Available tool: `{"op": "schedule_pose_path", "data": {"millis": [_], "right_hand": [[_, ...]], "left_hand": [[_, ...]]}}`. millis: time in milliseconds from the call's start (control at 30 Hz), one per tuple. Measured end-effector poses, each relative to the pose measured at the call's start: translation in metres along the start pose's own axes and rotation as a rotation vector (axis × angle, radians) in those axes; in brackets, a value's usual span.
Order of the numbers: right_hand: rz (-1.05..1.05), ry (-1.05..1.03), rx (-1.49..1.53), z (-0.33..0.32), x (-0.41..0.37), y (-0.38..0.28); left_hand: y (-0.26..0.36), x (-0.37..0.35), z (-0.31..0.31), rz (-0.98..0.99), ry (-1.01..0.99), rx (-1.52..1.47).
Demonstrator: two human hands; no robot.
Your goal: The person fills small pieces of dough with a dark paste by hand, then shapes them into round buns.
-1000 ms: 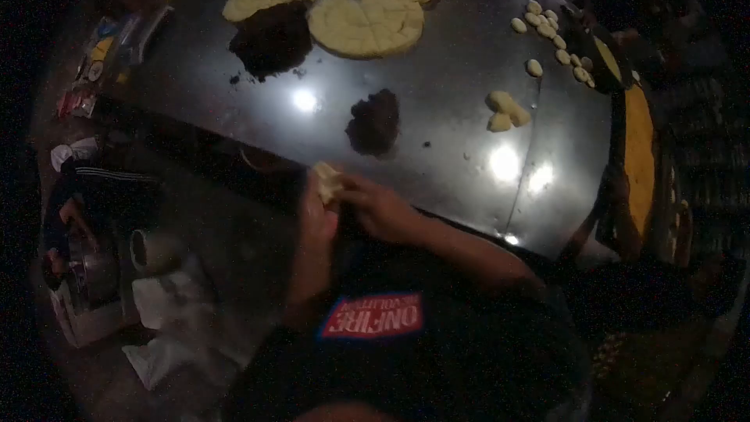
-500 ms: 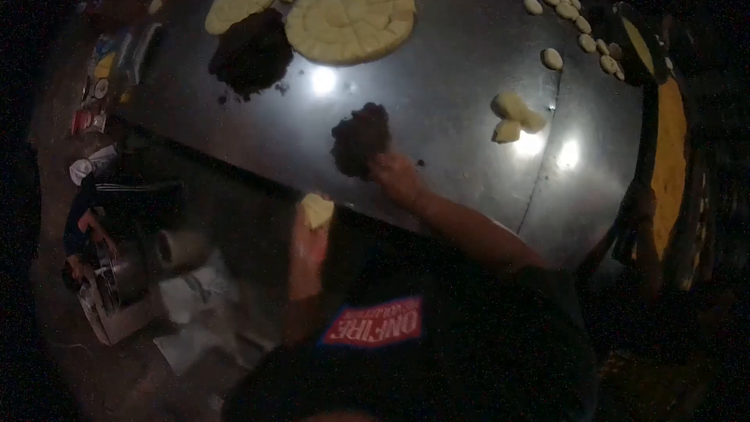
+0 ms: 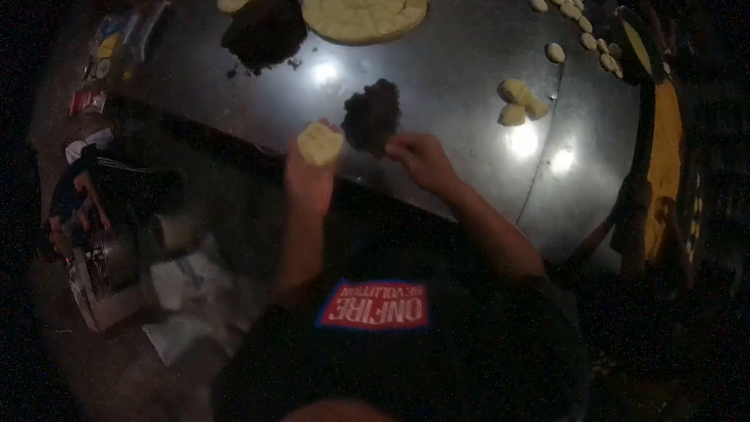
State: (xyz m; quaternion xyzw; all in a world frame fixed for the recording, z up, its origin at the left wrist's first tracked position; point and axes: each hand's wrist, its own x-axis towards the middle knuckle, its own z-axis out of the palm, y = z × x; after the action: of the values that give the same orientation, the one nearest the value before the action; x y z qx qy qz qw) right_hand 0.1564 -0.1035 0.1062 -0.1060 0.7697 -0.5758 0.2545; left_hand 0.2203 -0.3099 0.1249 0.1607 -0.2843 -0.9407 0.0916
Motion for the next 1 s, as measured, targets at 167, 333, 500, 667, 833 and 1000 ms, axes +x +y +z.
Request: {"op": "schedule_pose_path", "data": {"millis": [167,333,500,667,833,1000], "right_hand": [[-0.607,0.220,-0.274,0.047,-0.032,-0.093],[-0.673,0.288,-0.344,0.070,-0.044,-0.105],[-0.348,0.467,0.110,0.074,-0.046,-0.072],[-0.120,0.319,0.293,0.075,-0.051,-0.072],[-0.802,0.534,-0.517,0.085,-0.045,-0.082],[-0.882,0.462,-0.585,0.023,-0.041,-0.055]], "left_hand": [[0.009,-0.025,0.030,-0.147,-0.047,0.034],[0.024,-0.042,0.036,-0.019,-0.177,0.183],[0.032,-0.053,0.030,0.003,-0.316,-0.012],[0.008,-0.058,0.028,0.136,-0.239,0.194],[0.009,-0.048,0.047,0.004,-0.078,0.422],[0.025,-0.029,0.046,-0.487,-0.439,0.187]]}}
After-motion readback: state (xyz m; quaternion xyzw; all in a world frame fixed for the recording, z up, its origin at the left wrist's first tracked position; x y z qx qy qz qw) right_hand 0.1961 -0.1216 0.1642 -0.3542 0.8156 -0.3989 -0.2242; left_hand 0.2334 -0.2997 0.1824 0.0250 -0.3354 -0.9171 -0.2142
